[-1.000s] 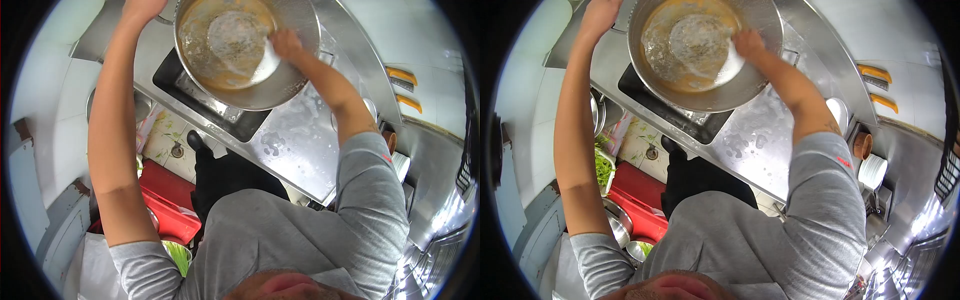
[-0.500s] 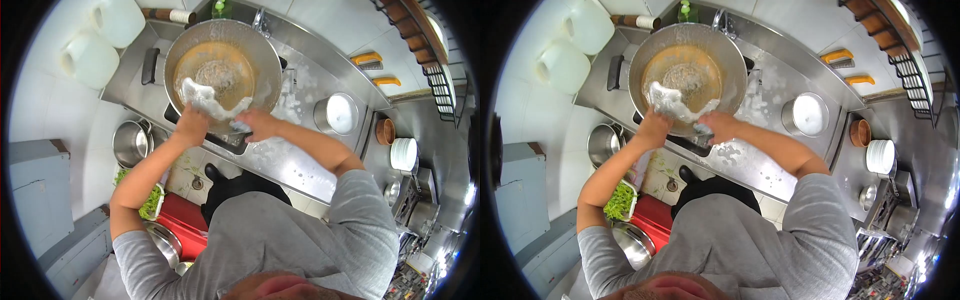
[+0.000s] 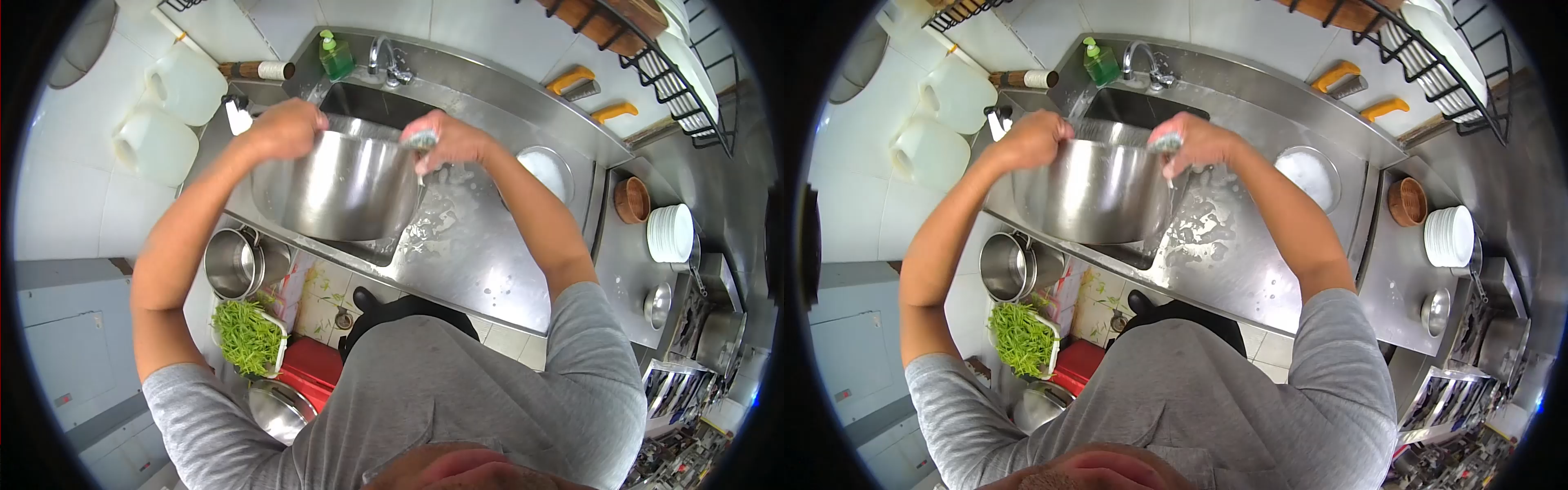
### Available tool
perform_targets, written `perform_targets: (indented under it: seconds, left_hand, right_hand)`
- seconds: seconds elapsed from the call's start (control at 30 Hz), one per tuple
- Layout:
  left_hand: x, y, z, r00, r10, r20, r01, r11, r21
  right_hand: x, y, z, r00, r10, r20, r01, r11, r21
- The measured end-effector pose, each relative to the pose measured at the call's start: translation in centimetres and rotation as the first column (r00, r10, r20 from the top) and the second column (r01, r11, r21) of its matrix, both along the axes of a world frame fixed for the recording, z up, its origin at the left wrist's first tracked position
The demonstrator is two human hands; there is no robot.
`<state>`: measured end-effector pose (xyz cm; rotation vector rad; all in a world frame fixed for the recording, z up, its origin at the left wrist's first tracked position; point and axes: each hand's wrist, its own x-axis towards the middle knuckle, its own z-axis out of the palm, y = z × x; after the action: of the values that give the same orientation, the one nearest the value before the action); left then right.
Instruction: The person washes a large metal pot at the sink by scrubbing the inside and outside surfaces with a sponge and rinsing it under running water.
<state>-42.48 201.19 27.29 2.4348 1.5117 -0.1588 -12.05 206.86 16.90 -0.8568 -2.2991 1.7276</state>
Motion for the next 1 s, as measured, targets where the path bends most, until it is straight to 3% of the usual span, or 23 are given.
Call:
perform_targets:
  seconds: [0.1,0.13,0.23,0.37,0.43,0.5,0.6,0.7,0.8,0.9,0.93,1.0]
  left_hand:
    - [-1.1,3.4,1.1,0.982,0.128,0.142,-0.111,0.987,-0.117]
    - [-1.0,3.6,1.7,0.969,0.201,0.147,-0.178,0.972,-0.153]
    - [-1.0,4.4,3.0,0.922,0.346,0.173,-0.314,0.931,-0.185]
    - [-1.1,5.9,3.9,0.863,0.43,0.264,-0.355,0.889,-0.289]
    - [-1.7,6.9,3.2,0.828,0.471,0.303,-0.364,0.864,-0.347]
    - [-1.9,7.7,2.4,0.817,0.488,0.306,-0.375,0.854,-0.362]
    - [-1.7,8.6,0.7,0.834,0.483,0.267,-0.381,0.854,-0.354]
    - [-1.2,9.3,-2.2,0.825,0.498,0.267,-0.38,0.838,-0.391]
    - [-0.4,9.7,-6.0,0.794,0.533,0.292,-0.419,0.829,-0.371]
    - [0.2,10.1,-9.5,0.786,0.564,0.253,-0.455,0.805,-0.381]
    - [0.1,10.1,-10.4,0.785,0.571,0.242,-0.446,0.791,-0.418]
    - [-0.6,10.3,-12.3,0.744,0.612,0.269,-0.472,0.766,-0.438]
  right_hand:
    - [0.9,2.3,-1.2,0.92,-0.353,-0.172,0.347,0.936,-0.06]
    - [1.1,2.7,-2.3,0.833,-0.457,-0.312,0.414,0.889,-0.197]
    - [2.6,2.8,-4.2,0.504,-0.757,-0.415,0.587,0.653,-0.478]
    - [9.6,-0.5,-4.4,0.381,-0.886,-0.263,0.803,0.458,-0.382]
    - [13.7,-3.4,-3.0,0.406,-0.905,-0.13,0.908,0.415,-0.056]
    - [17.4,-5.1,-1.9,0.433,-0.888,0.159,0.834,0.461,0.303]
    - [20.7,-6.5,-4.8,0.466,-0.837,0.285,0.471,0.508,0.721]
    - [21.8,-6.6,-7.9,0.476,-0.745,0.468,0.336,0.646,0.686]
    - [21.1,-6.7,-10.2,0.411,-0.757,0.508,0.308,0.64,0.704]
    - [21.9,-5.2,-14.2,0.378,-0.573,0.727,0.17,0.815,0.554]
    - [21.4,-5.3,-12.0,0.396,-0.467,0.79,0.044,0.87,0.492]
    - [19.5,-5.9,-8.7,0.526,-0.672,0.522,0.181,0.688,0.703]
